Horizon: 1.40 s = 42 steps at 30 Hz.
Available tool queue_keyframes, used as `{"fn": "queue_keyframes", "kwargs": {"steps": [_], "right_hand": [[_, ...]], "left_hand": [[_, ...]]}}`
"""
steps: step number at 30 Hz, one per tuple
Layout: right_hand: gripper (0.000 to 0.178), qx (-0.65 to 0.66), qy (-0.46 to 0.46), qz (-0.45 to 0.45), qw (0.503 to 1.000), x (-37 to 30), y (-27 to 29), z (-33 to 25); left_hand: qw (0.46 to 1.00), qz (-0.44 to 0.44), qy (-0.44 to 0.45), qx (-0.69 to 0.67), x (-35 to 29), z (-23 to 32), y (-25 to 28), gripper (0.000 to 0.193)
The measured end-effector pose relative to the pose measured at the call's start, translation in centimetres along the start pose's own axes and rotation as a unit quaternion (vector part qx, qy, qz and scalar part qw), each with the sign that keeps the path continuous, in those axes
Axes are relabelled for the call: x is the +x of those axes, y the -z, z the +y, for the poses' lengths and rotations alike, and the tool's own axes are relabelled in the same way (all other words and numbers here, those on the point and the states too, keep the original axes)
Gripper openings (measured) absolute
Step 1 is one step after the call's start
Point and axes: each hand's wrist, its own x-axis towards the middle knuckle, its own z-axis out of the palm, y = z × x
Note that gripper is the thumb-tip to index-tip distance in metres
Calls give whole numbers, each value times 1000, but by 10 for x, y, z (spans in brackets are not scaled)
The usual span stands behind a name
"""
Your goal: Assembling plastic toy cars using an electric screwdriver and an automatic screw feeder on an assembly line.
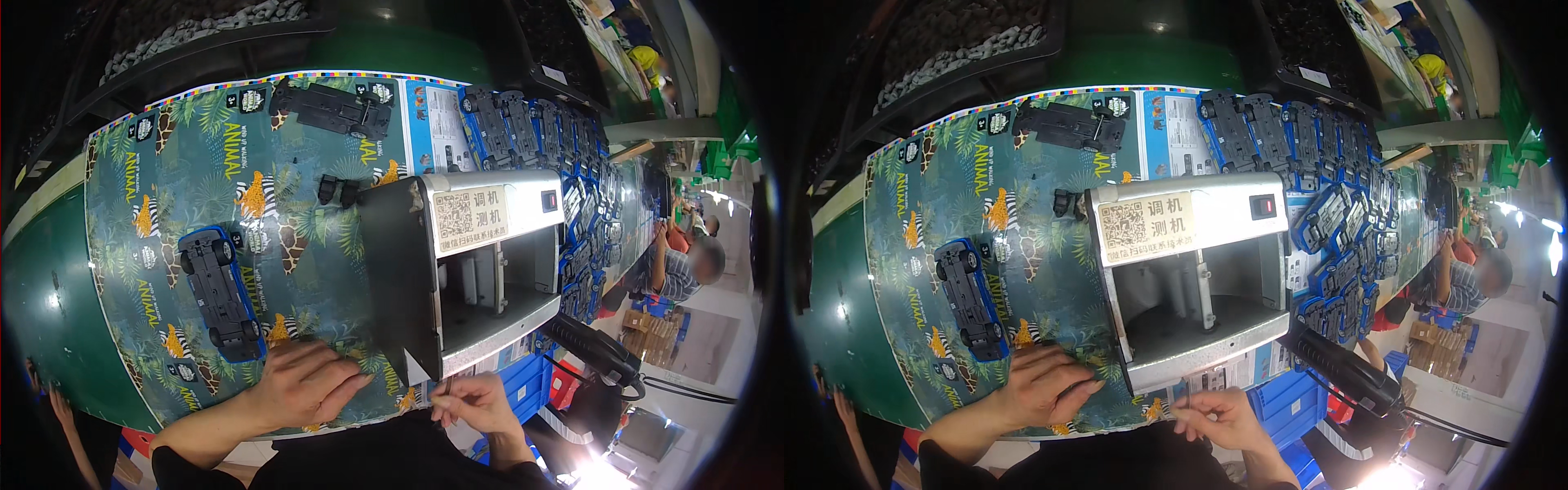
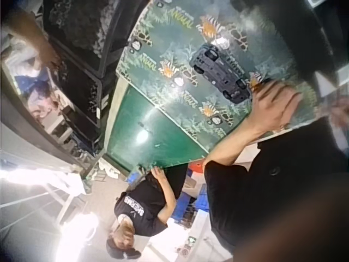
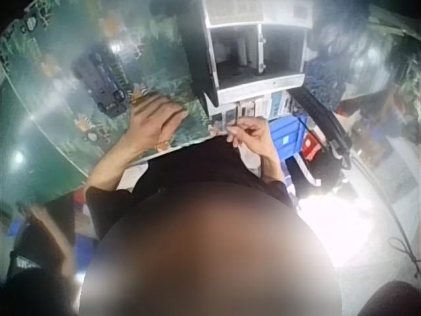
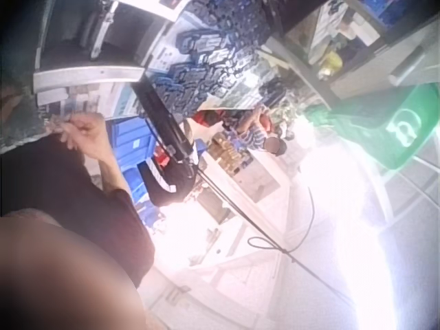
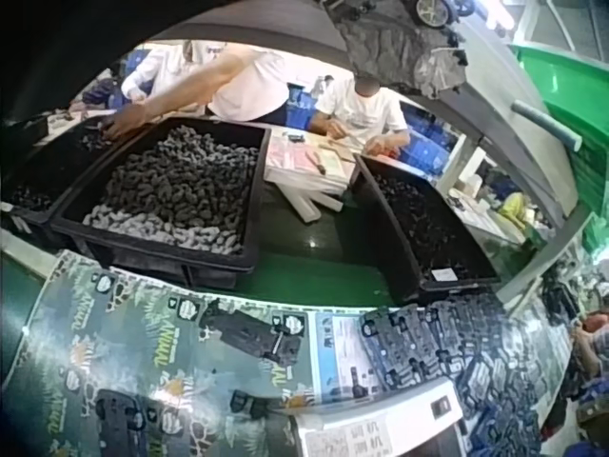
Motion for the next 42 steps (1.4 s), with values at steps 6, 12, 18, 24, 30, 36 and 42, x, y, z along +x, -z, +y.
{"fn": "queue_keyframes", "kwargs": {"steps": [6,12,18,24,30,36,42], "right_hand": [[15,-34,-58,-5,998,-19,3,11],[16,-62,-58,-62,994,-26,13,24],[15,-122,-44,-95,987,-20,4,20],[15,-239,21,-76,968,0,-32,5],[29,-105,-32,-26,994,21,-75,2],[42,-154,158,111,969,20,-92,14],[26,-184,276,297,896,-30,-40,42]], "left_hand": [[1000,-6,2,1,0,0,1,18],[1000,-7,-1,2,-2,-2,-1,18],[999,16,-46,9,-2,0,2,19],[985,66,-136,81,-10,24,33,31],[913,297,-109,258,0,33,84,22],[892,343,96,278,-2,1,114,28],[861,425,157,232,-48,25,154,25]]}}
